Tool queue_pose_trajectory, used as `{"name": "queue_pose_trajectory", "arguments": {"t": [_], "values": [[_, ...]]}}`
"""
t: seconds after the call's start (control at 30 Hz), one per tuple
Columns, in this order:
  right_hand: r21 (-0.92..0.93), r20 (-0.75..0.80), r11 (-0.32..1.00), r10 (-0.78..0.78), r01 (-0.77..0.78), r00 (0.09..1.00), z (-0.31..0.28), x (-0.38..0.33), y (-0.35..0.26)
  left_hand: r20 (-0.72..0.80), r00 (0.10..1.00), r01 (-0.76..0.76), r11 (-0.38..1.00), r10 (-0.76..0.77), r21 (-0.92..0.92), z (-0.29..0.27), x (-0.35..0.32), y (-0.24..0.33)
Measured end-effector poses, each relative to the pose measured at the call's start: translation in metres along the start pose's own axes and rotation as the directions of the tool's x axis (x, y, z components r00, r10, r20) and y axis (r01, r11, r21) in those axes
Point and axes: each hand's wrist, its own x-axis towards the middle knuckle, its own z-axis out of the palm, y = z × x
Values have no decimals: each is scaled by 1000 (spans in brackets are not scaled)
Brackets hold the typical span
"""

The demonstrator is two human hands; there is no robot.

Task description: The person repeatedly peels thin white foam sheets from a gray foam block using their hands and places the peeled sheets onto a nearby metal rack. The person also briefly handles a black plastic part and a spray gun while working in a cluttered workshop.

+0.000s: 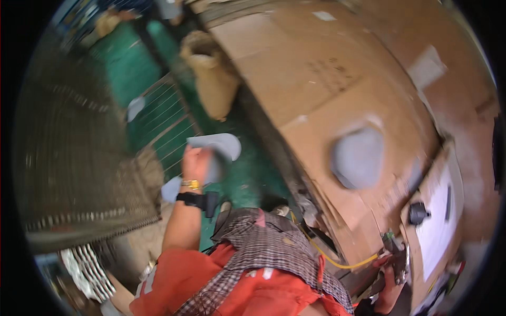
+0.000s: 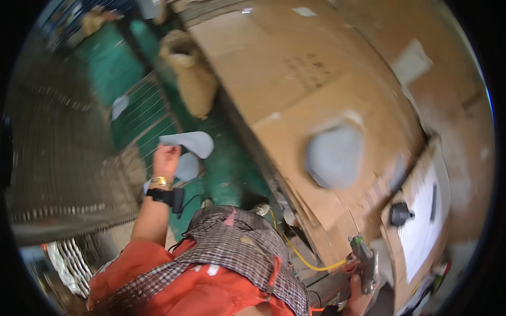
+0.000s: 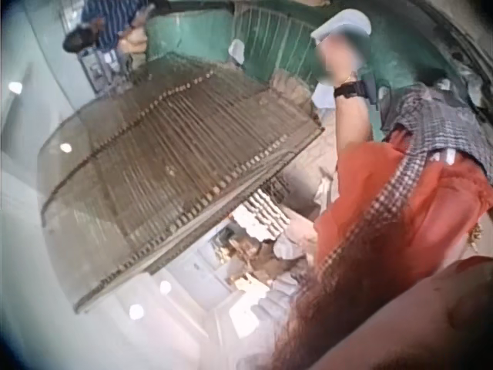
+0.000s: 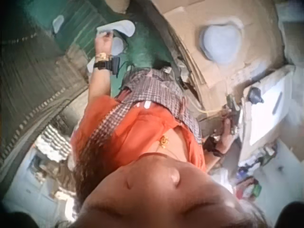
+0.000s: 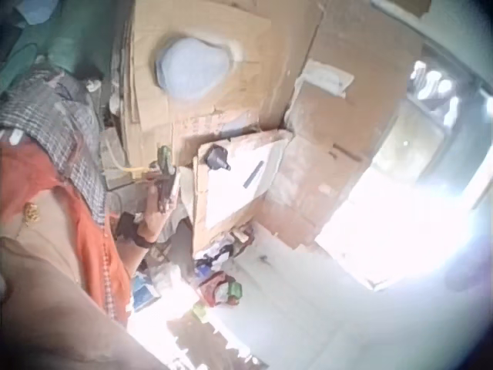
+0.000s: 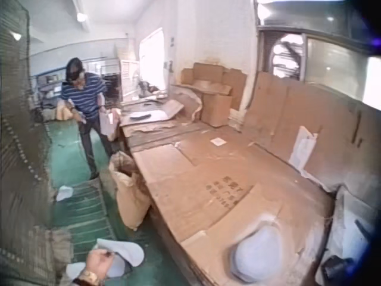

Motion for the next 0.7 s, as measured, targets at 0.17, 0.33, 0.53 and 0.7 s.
{"name": "queue_pose_trajectory", "arguments": {"t": [0.17,0.33,0.53,0.7], "values": [[150,228,986,37,-73,973,99,13,-1,-284,957,28,991,-64,-127,-77,-19,10],[47,507,988,101,-144,856,207,28,-23,-388,915,3,966,-107,-258,-185,1,14],[-106,636,986,166,-128,754,306,31,-14,-656,754,-210,927,-49,-310,-285,65,43],[-251,663,952,300,-173,686,358,42,6,-733,680,-348,884,9,-312,-344,133,60]]}}
